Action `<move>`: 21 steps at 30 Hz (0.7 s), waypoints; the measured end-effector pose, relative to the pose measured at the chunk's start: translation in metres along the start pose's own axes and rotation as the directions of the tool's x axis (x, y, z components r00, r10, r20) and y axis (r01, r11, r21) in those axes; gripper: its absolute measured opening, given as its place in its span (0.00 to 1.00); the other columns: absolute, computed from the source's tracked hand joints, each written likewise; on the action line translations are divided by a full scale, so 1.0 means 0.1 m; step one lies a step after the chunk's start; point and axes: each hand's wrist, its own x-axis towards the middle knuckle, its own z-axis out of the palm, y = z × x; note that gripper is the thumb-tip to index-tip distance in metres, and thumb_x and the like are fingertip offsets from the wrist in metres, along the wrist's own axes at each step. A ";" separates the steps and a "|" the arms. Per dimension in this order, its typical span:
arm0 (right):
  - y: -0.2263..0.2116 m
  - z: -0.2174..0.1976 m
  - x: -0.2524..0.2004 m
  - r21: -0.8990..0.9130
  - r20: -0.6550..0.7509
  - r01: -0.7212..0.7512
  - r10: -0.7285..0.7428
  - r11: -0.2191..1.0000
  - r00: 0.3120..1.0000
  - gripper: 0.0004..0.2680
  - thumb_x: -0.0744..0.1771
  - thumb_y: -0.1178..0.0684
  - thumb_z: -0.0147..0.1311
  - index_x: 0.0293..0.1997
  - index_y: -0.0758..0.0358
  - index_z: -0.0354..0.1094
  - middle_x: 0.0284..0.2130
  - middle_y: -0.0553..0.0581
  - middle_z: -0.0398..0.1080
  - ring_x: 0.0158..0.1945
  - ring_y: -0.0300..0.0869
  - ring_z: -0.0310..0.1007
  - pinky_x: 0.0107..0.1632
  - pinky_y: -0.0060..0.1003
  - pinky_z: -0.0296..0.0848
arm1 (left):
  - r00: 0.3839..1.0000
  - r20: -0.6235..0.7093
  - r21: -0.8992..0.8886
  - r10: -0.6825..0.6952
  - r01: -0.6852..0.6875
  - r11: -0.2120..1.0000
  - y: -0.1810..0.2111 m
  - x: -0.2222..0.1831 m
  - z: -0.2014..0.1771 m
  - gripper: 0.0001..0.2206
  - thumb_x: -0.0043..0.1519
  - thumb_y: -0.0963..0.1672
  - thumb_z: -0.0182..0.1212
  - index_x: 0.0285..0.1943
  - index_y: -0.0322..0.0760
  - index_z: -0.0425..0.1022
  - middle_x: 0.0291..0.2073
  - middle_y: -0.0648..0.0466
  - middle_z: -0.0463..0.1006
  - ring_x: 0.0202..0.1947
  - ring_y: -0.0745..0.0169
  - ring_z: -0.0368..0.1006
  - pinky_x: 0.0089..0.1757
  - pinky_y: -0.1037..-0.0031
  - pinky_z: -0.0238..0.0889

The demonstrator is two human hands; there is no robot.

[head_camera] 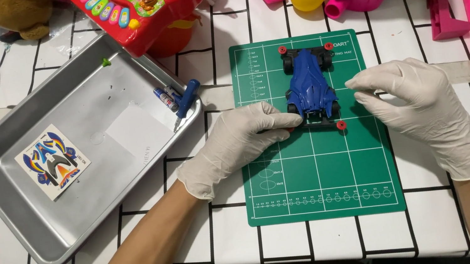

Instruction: Assembling a blue toy car chassis by attaching small rollers and screws using a screwdriver on a cutting mat.

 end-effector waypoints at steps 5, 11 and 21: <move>0.00 -0.01 0.01 0.000 -0.008 0.005 -0.005 1.000 1.000 0.07 0.67 0.67 0.65 0.48 0.65 0.75 0.41 0.58 0.79 0.44 0.48 0.81 0.50 0.43 0.77 | 1.000 -0.012 -0.096 -0.011 0.009 0.995 -0.01 -0.01 -0.02 0.19 0.59 0.37 0.71 0.57 0.52 0.80 0.44 0.63 0.79 0.41 0.68 0.79 0.47 0.81 0.75; -0.02 -0.04 0.02 0.001 -0.022 0.009 -0.009 1.000 1.000 0.08 0.67 0.67 0.65 0.48 0.65 0.75 0.41 0.58 0.79 0.43 0.48 0.80 0.49 0.43 0.77 | 0.992 -0.107 0.017 0.067 -0.066 0.998 0.06 -0.03 -0.13 0.13 0.59 0.39 0.73 0.51 0.45 0.80 0.39 0.61 0.79 0.34 0.70 0.75 0.36 0.81 0.72; -0.04 -0.05 0.04 0.004 -0.047 0.013 -0.013 1.000 0.999 0.07 0.68 0.69 0.64 0.48 0.68 0.75 0.41 0.63 0.79 0.41 0.49 0.79 0.46 0.40 0.79 | 0.782 -0.488 0.701 0.387 0.087 0.708 0.11 0.00 -0.33 0.08 0.66 0.47 0.68 0.48 0.44 0.74 0.30 0.55 0.71 0.32 0.56 0.66 0.31 0.67 0.60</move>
